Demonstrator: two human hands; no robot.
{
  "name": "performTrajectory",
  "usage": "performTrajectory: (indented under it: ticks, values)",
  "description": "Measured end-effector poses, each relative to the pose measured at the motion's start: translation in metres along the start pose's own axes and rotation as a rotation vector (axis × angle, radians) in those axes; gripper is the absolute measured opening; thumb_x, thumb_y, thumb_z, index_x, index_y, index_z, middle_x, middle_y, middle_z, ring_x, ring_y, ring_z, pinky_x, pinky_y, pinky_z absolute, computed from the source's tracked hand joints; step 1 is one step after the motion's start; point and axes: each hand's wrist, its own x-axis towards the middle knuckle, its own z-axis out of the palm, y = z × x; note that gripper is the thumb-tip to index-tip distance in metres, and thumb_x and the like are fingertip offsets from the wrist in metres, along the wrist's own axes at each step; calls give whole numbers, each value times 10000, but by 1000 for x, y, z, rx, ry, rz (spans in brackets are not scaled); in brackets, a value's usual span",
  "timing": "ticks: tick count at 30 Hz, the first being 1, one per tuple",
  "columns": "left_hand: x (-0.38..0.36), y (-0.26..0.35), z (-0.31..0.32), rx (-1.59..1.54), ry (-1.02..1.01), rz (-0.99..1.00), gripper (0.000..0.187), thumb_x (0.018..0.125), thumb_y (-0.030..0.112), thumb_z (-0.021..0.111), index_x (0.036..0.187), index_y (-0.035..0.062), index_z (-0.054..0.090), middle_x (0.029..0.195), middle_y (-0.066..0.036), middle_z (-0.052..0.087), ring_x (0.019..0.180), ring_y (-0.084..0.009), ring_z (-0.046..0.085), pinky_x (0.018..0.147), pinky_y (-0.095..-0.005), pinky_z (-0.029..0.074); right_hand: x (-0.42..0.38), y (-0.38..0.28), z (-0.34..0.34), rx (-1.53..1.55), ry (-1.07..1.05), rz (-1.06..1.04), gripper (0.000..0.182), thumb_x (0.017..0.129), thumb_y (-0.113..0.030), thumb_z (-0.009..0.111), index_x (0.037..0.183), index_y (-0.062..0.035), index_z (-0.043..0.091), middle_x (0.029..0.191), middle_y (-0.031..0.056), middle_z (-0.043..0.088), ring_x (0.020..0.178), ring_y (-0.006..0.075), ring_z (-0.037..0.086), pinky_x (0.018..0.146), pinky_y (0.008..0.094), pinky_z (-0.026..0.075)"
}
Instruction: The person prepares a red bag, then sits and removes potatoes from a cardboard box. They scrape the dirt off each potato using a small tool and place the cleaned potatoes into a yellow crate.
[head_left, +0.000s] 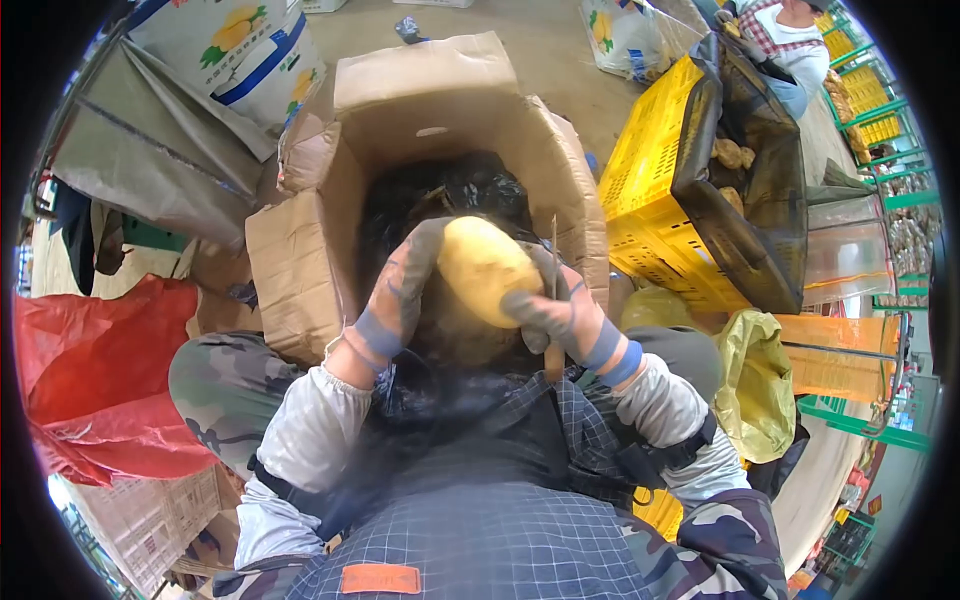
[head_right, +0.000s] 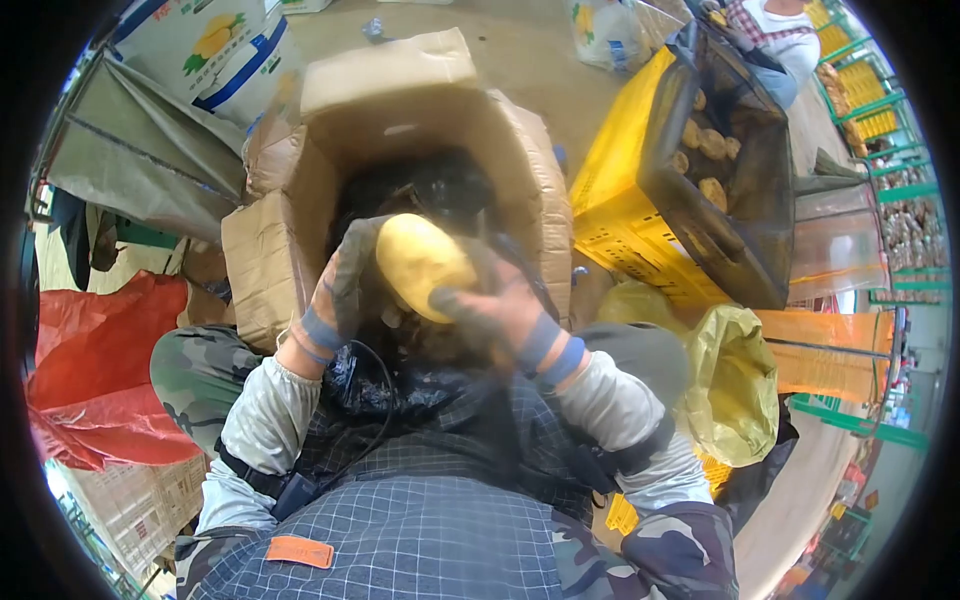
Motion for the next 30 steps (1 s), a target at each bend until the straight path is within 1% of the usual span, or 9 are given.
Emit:
performTrajectory:
  ticks: [2,5,12,14,21,25,26,27,30]
  values:
    - [-3,11,8,-93,-60,32,474,1076,367,431,1373,8,520,1263,-84,639,1151,-174,609,992,-334,493,2,9,-4,104,-38,-133,495,929,-237,652,1365,-25,548,1009,40,674,676,71,563,559,212,438]
    - [-6,4,5,-144,-145,145,463,1068,283,479,1431,-3,434,1294,-113,612,1164,-204,620,930,-350,553,-5,-8,-14,189,-100,-65,393,926,-232,626,1256,-19,630,867,6,669,583,33,518,517,184,400]
    - [-4,7,14,-655,-213,88,453,1050,296,496,1401,11,462,1295,-133,612,1134,-206,641,874,-345,581,-7,-10,-18,106,-93,-65,328,919,-228,631,1168,-16,658,860,34,662,639,40,534,569,200,428]
    - [-5,14,17,-717,-98,-133,488,1054,396,462,1378,32,497,1255,-132,635,1094,-213,659,850,-342,586,-10,-17,-13,99,-69,-59,339,913,-229,654,1171,-10,651,929,56,671,755,76,581,676,226,474]
    - [0,-2,23,-431,66,-123,517,1070,432,365,1314,23,564,1170,-108,675,1026,-189,669,857,-312,551,4,16,-5,-192,41,-260,612,853,-271,779,1361,-31,538,1224,121,644,1176,218,578,983,337,480]
    - [14,5,6,57,-29,117,477,1072,363,402,1317,-5,582,1205,-99,668,1104,-187,623,974,-321,496,-3,0,-34,367,37,48,553,880,-387,725,1301,-60,576,1034,85,667,749,170,586,637,273,494]
    - [20,5,2,164,-54,218,462,1074,345,409,1312,-6,592,1198,-98,673,1092,-187,626,968,-323,498,-4,-2,-48,572,58,147,536,889,-415,695,1275,-59,584,878,68,678,477,98,532,445,253,457]
    - [24,6,-2,-81,-13,-87,391,1057,292,467,1263,5,635,1167,-88,682,1062,-205,633,962,-346,501,-2,-1,-56,694,159,53,529,915,-445,640,1272,-59,588,873,86,691,436,106,502,425,263,439]
    - [60,-68,-44,987,-39,13,392,964,292,589,1251,33,652,1187,-168,695,1086,-335,658,975,-388,501,-13,-20,-86,741,246,-215,536,964,-475,529,1283,-49,586,914,123,718,385,130,473,404,285,424]
